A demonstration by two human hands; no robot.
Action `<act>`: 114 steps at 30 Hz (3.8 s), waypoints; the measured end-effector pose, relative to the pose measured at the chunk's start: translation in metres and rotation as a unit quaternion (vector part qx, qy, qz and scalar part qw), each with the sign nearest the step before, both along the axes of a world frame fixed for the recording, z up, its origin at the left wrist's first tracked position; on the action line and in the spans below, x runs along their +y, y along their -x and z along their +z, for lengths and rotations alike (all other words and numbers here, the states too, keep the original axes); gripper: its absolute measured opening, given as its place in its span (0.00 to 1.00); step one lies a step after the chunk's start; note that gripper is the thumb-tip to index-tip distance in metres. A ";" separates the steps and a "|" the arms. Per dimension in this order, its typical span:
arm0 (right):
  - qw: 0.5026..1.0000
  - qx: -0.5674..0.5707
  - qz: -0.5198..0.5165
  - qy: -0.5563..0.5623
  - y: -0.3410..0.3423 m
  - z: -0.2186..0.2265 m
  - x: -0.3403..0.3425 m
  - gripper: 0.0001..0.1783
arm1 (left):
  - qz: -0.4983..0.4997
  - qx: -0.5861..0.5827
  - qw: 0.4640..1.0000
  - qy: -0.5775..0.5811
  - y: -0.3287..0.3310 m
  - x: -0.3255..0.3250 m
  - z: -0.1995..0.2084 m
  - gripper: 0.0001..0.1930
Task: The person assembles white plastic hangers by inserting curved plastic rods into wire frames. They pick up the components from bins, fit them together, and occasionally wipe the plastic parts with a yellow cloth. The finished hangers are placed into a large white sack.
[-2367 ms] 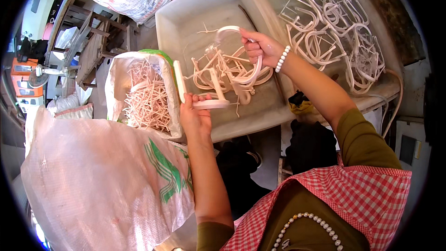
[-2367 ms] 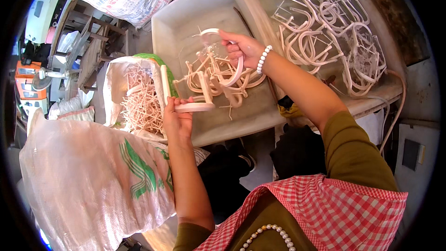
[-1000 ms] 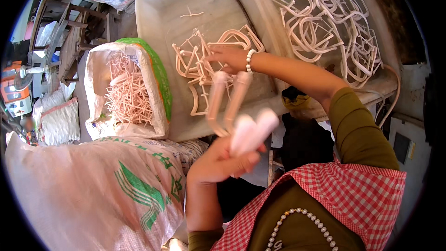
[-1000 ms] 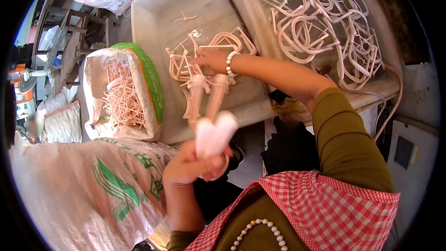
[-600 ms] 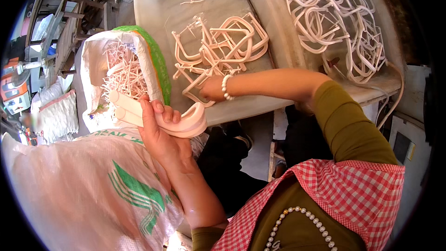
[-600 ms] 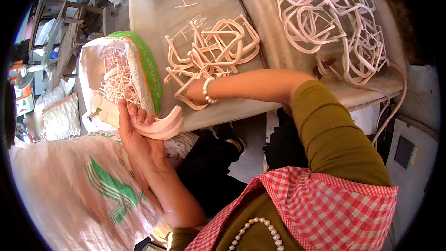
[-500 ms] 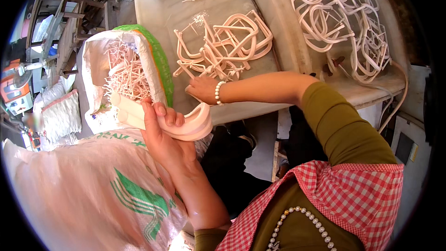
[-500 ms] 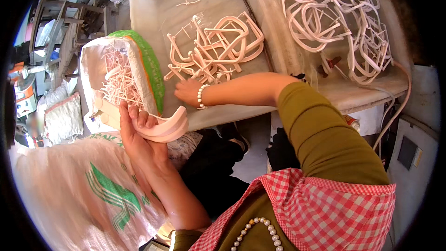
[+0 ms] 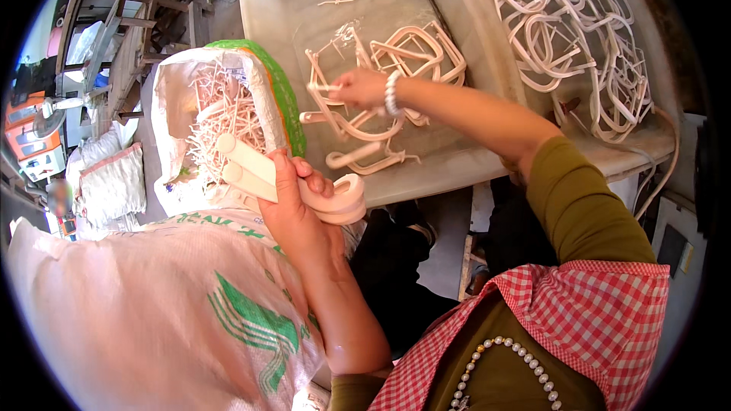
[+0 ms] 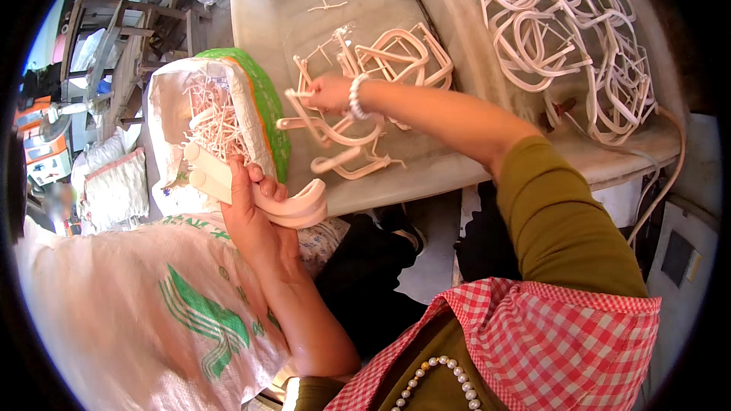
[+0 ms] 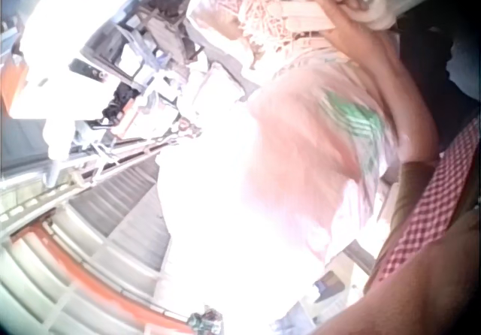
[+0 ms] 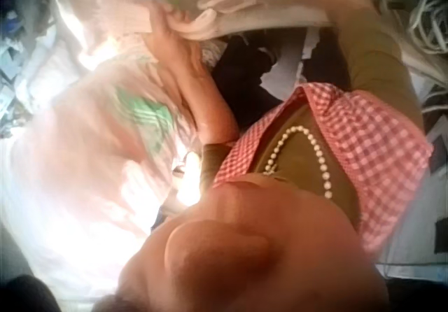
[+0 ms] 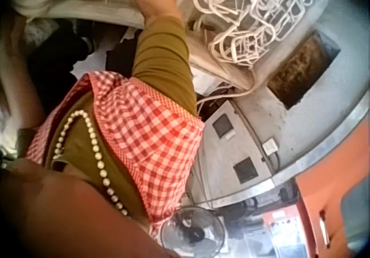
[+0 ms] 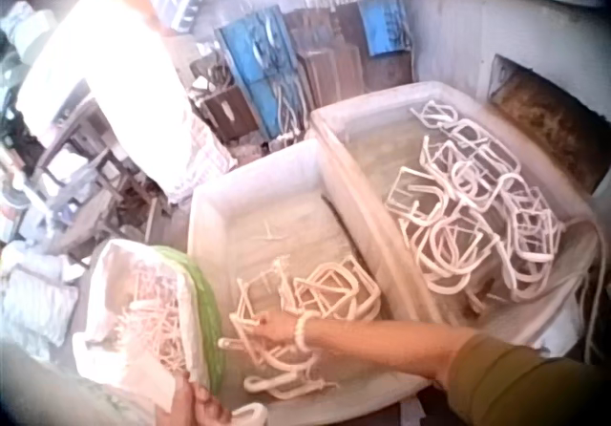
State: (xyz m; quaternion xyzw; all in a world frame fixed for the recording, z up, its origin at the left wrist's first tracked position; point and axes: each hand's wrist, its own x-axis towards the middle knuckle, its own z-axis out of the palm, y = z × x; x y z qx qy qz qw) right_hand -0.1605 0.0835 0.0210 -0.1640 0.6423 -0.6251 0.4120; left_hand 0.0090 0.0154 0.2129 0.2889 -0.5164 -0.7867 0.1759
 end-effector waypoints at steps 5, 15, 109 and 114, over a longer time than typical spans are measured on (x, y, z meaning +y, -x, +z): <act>0.966 -0.148 -0.085 0.193 -0.001 0.111 0.091 0.15 | -0.014 0.007 1.000 0.018 0.006 -0.004 -0.005 0.07; 0.755 -0.394 -0.275 0.446 -0.019 0.170 0.075 0.08 | -0.206 0.043 0.967 0.146 0.011 0.037 -0.025 0.11; 0.784 0.528 -0.153 -0.288 0.035 0.108 0.150 0.11 | -0.259 -0.162 0.832 0.462 0.008 0.005 -0.028 0.14; 0.824 0.477 -0.145 -0.270 0.020 0.153 0.143 0.18 | -0.187 -0.108 0.863 0.456 0.019 0.006 -0.052 0.11</act>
